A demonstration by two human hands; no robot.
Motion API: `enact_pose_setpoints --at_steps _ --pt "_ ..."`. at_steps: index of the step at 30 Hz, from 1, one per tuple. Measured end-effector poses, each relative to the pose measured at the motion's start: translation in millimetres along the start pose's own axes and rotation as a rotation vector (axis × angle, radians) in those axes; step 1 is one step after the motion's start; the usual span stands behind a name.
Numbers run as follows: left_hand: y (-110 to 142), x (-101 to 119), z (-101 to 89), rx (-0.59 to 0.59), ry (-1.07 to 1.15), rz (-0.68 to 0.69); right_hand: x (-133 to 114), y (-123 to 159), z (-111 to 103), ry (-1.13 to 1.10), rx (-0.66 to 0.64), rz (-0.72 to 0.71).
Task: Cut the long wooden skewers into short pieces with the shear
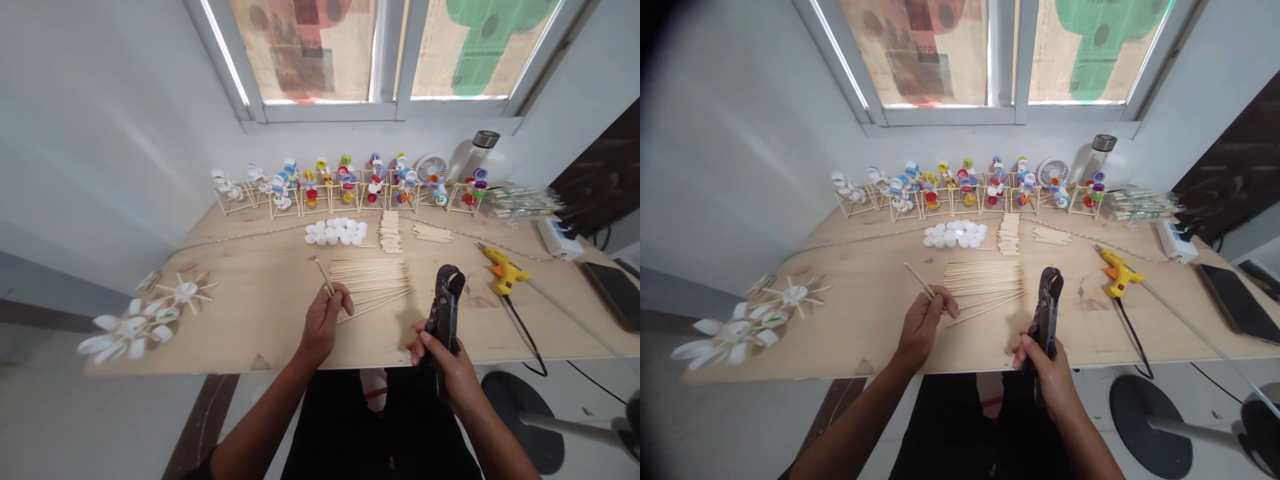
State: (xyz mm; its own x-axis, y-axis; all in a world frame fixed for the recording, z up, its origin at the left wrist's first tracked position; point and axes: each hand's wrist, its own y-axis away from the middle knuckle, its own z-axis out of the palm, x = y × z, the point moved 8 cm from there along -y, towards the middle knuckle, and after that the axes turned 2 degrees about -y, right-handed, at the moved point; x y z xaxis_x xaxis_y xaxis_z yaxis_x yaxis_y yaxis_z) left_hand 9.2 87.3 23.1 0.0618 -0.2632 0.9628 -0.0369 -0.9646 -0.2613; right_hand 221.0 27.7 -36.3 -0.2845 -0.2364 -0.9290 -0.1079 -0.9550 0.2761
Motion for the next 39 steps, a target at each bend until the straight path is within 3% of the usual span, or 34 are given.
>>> enact_pose_setpoints --at_steps 7,17,29,39 --pt "8 -10 43.7 -0.233 0.084 -0.063 -1 0 0 0.013 -0.005 0.000" --pt "-43 -25 23.4 -0.124 0.027 0.004 0 -1 1 0.016 -0.018 -0.003" --pt "-25 -20 31.9 -0.104 0.125 0.021 1 -2 1 0.037 -0.047 -0.020" --pt "-52 -39 42.4 -0.002 0.220 -0.002 -2 -1 -1 0.044 -0.012 -0.030"
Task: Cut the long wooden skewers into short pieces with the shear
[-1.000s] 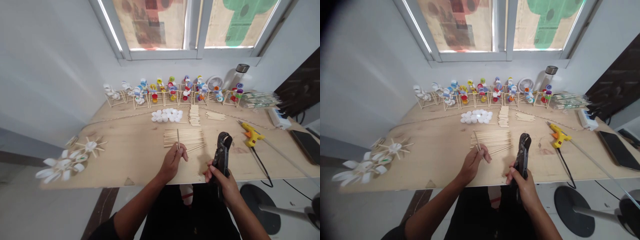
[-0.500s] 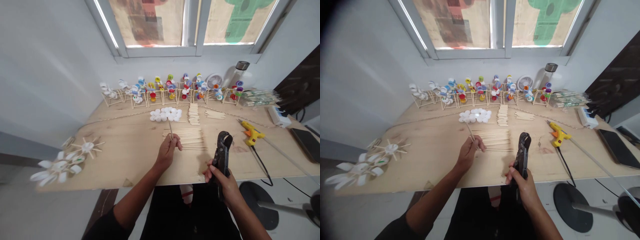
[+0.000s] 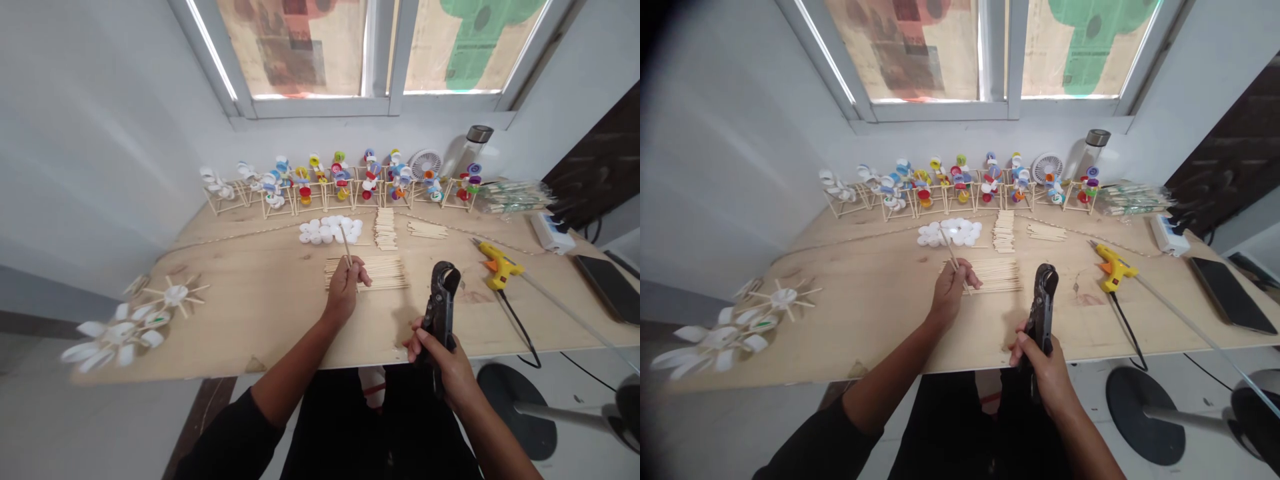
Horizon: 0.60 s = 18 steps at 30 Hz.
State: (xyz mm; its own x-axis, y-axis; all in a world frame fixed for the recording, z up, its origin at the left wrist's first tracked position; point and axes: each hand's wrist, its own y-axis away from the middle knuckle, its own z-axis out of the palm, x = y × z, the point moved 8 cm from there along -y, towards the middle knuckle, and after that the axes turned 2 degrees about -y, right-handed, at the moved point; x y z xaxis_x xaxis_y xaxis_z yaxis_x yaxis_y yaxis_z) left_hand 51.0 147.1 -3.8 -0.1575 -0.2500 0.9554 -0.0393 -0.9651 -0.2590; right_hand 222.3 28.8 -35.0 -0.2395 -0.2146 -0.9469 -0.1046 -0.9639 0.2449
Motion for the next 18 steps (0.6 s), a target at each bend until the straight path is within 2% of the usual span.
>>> enact_pose_setpoints --at_steps 5,18 --pt "-5 -3 -3.8 0.038 -0.008 -0.001 0 0 -1 -0.002 -0.012 -0.009" --pt "-10 1 -3.5 0.001 -0.012 0.036 0 1 0 0.012 0.003 0.005"
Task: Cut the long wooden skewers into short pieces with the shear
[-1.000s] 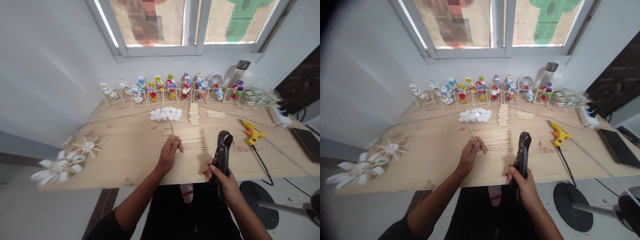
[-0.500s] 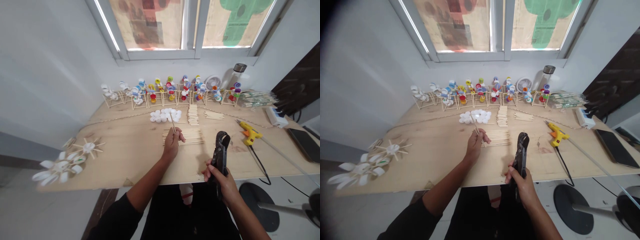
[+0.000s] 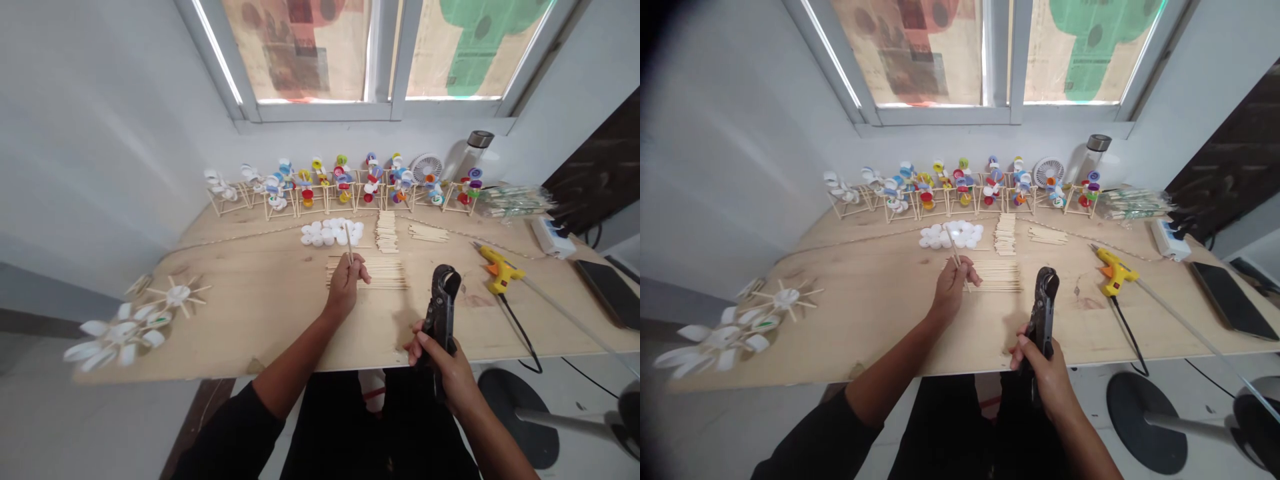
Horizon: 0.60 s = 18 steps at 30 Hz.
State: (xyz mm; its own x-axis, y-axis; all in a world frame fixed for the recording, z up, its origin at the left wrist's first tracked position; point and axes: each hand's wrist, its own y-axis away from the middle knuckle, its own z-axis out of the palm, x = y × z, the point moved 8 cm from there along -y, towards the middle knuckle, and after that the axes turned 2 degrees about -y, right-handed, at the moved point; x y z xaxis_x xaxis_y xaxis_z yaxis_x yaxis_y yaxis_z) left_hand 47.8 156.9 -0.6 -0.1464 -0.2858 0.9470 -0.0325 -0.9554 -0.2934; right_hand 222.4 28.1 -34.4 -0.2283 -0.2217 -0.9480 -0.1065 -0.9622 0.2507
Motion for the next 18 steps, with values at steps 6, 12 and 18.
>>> enact_pose_setpoints --at_steps 6,12,18 --pt "15 7 3.2 -0.006 0.003 -0.007 1 0 1 -0.023 -0.017 0.008" --pt "26 8 8.8 -0.059 -0.111 -0.011 -1 0 4 -0.043 -0.024 0.003" --pt "33 7 10.0 -0.084 -0.177 -0.011 1 1 3 -0.039 -0.026 -0.003"
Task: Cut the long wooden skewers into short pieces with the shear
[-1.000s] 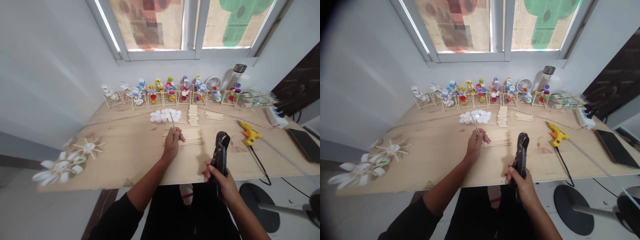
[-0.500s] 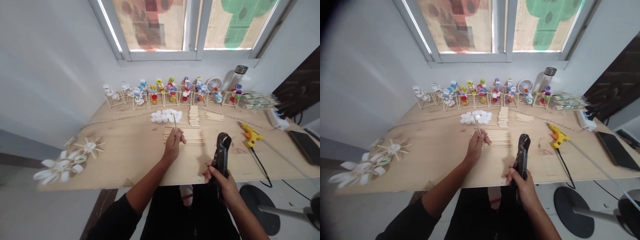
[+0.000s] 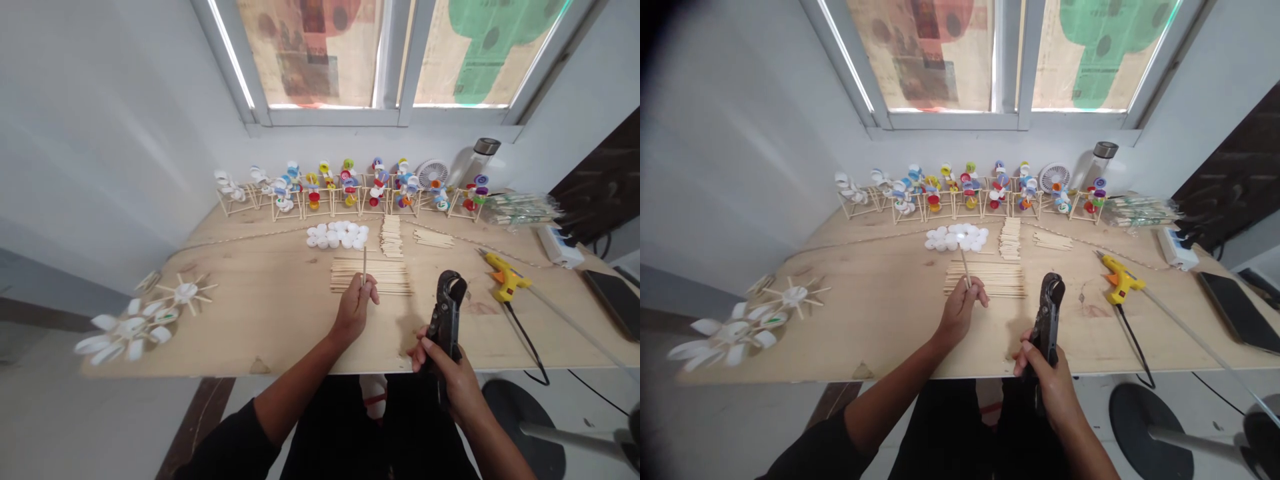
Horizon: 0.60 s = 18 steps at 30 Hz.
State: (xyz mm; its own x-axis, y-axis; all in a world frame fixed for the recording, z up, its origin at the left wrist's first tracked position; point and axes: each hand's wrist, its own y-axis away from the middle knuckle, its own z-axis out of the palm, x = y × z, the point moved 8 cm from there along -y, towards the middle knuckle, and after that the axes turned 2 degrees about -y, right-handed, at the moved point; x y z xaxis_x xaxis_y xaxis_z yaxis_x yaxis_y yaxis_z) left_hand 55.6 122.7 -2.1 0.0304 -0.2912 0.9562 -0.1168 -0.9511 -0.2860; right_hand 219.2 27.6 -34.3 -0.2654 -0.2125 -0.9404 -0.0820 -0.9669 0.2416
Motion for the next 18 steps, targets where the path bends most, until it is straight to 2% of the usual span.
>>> enact_pose_setpoints --at_steps 18 --pt "5.9 -6.4 1.9 -0.001 -0.054 -0.039 0.6 -0.5 -1.7 0.006 0.013 -0.007"
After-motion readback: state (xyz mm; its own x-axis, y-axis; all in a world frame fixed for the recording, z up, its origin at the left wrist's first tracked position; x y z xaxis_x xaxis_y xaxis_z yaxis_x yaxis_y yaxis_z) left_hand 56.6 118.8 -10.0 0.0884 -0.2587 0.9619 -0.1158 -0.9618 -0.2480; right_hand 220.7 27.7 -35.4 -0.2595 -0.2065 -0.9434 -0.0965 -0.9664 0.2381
